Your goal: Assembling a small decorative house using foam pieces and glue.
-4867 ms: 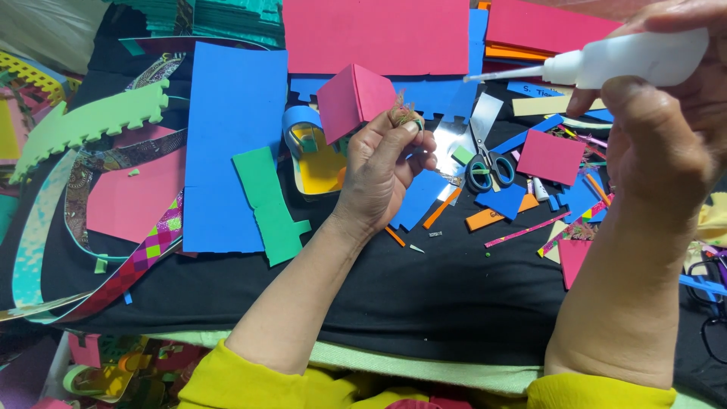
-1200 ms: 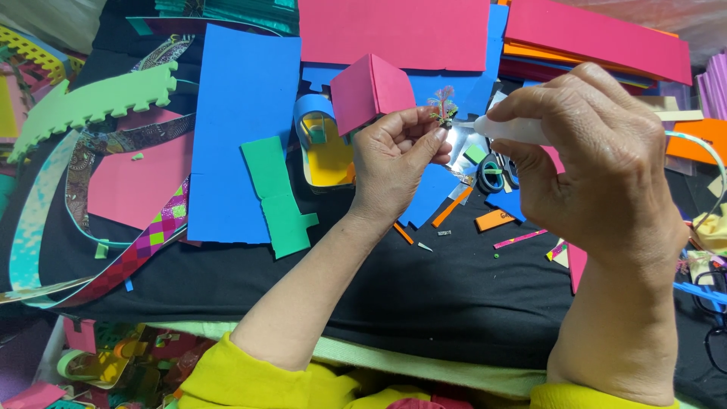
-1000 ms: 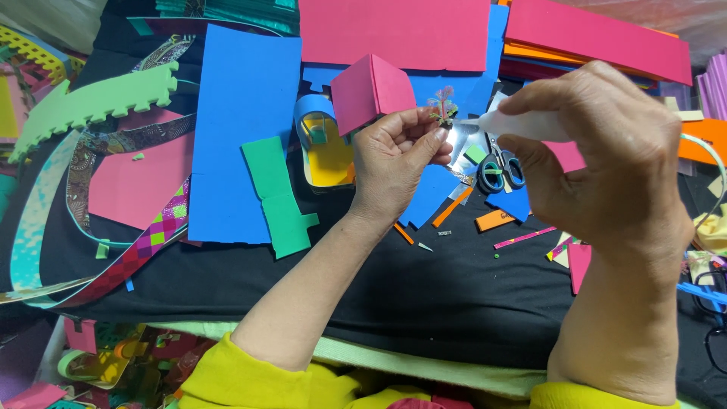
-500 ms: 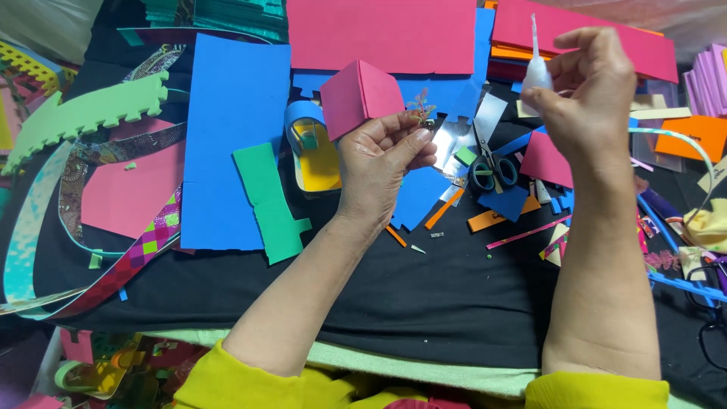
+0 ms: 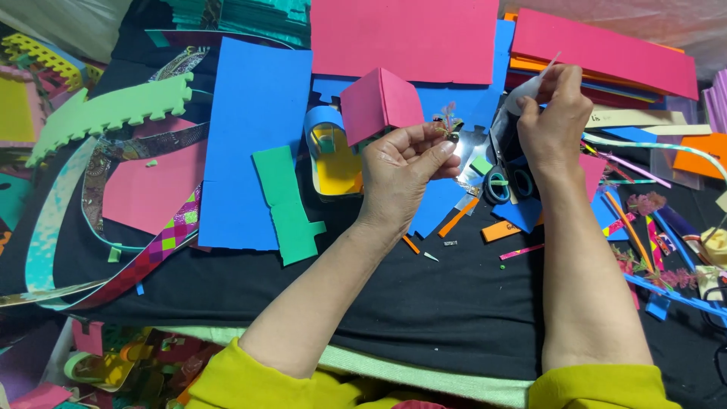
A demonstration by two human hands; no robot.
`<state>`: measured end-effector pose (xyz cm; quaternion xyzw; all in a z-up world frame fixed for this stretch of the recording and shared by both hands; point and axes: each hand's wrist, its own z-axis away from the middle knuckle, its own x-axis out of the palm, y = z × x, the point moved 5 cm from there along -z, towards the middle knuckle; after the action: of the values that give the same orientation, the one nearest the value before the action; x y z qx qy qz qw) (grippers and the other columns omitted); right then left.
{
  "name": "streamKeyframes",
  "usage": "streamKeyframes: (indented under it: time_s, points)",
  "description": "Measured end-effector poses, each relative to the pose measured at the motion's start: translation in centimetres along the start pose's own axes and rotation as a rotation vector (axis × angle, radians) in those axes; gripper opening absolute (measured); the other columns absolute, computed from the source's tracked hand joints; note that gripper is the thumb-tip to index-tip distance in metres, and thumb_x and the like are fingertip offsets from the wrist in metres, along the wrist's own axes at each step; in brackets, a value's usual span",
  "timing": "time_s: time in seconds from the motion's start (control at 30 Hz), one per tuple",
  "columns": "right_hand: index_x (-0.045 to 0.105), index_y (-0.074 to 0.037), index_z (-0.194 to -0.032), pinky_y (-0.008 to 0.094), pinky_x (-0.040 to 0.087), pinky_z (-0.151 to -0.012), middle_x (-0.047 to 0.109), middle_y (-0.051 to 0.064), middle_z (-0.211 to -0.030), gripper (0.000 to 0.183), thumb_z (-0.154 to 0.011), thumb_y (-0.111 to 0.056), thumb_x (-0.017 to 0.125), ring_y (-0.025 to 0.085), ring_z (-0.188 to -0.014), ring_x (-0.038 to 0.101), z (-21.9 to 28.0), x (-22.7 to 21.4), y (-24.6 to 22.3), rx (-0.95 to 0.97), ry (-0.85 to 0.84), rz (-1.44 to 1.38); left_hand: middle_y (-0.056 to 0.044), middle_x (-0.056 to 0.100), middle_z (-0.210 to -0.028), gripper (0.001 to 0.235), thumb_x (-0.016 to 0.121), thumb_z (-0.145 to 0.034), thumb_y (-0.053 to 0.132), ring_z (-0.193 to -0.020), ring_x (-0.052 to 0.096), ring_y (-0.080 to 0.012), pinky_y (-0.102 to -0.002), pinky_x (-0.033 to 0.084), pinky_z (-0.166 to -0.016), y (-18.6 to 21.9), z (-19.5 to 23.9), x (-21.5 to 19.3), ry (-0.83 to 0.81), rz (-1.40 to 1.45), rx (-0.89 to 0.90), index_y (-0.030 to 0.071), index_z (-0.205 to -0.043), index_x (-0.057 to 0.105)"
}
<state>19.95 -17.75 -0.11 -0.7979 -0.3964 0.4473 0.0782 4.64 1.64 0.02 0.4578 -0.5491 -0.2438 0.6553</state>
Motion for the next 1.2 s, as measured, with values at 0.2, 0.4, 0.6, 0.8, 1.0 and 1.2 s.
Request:
streamKeyframes:
  time_s: [0.2,0.4,0.6,0.8,1.0,1.2]
  points:
    - [0.048,0.005,-0.127,0.042,0.064,-0.069,0.073,0.024,-0.102,0.048,-0.093,0.011,0.081,0.034,-0.088,0.075,-0.1,-1.3,-0.8,0.013,-0.027,0.027,-0.019,0.075,-0.093,0.031,0.076,-0.087,0.004,-0.077,0.077,-0.025,-0.037,0.069,-0.07,-0.3,0.1,0.2,-0.025,0.016,-0.044,-0.007,-0.116,0.071]
    - [0.064,0.008,-0.121,0.029,0.057,-0.064,0.065,0.015,-0.096,0.015,-0.107,0.008,0.068,0.019,-0.078,0.063,-0.8,-6.3,-5.2,-0.053,-0.042,-0.178,-0.021,0.074,-0.094,0.034,0.076,-0.086,0.001,-0.074,0.076,-0.0257,-0.037,0.07,-0.068,-0.6,0.1,0.4,-0.059,0.037,-0.027,-0.009,-0.118,0.069]
    - [0.067,0.001,-0.13,0.028,0.057,-0.072,0.072,0.012,-0.106,0.043,-0.093,-0.02,0.071,0.019,-0.095,0.07,0.1,-5.8,-13.0,0.192,-0.649,-0.453,-0.019,0.075,-0.091,0.035,0.076,-0.086,-0.001,-0.073,0.077,-0.0259,-0.037,0.07,-0.067,-0.3,0.3,0.8,-0.109,-0.034,-0.013,-0.003,-0.119,0.061]
    - [0.076,0.001,-0.105,0.024,0.052,-0.062,0.074,0.009,-0.089,0.019,-0.092,-0.013,0.078,0.013,-0.074,0.065,0.5,-5.2,-13.7,0.132,-0.616,-0.508,-0.017,0.077,-0.091,0.036,0.073,-0.089,0.001,-0.072,0.079,-0.0257,-0.037,0.07,-0.068,0.3,0.7,1.0,-0.167,-0.155,0.011,0.004,-0.119,0.053]
    - [0.075,0.002,-0.1,0.024,0.056,-0.064,0.073,0.012,-0.092,0.013,-0.095,-0.01,0.079,0.016,-0.072,0.066,0.3,-5.9,-13.6,0.051,-0.516,-0.502,-0.018,0.079,-0.097,0.042,0.07,-0.088,-0.001,-0.069,0.079,-0.0222,-0.033,0.07,-0.066,0.9,0.3,1.0,-0.189,-0.253,0.034,0.004,-0.125,0.052]
    - [0.075,0.004,-0.104,0.023,0.052,-0.067,0.072,0.013,-0.091,0.015,-0.096,-0.008,0.08,0.015,-0.075,0.064,0.8,-6.4,-14.6,0.019,-0.48,-0.499,-0.014,0.072,-0.111,0.044,0.068,-0.086,-0.004,-0.053,0.064,-0.0078,-0.018,0.055,-0.05,6.0,0.5,-1.1,-0.112,-0.572,0.335,0.006,-0.127,0.055]
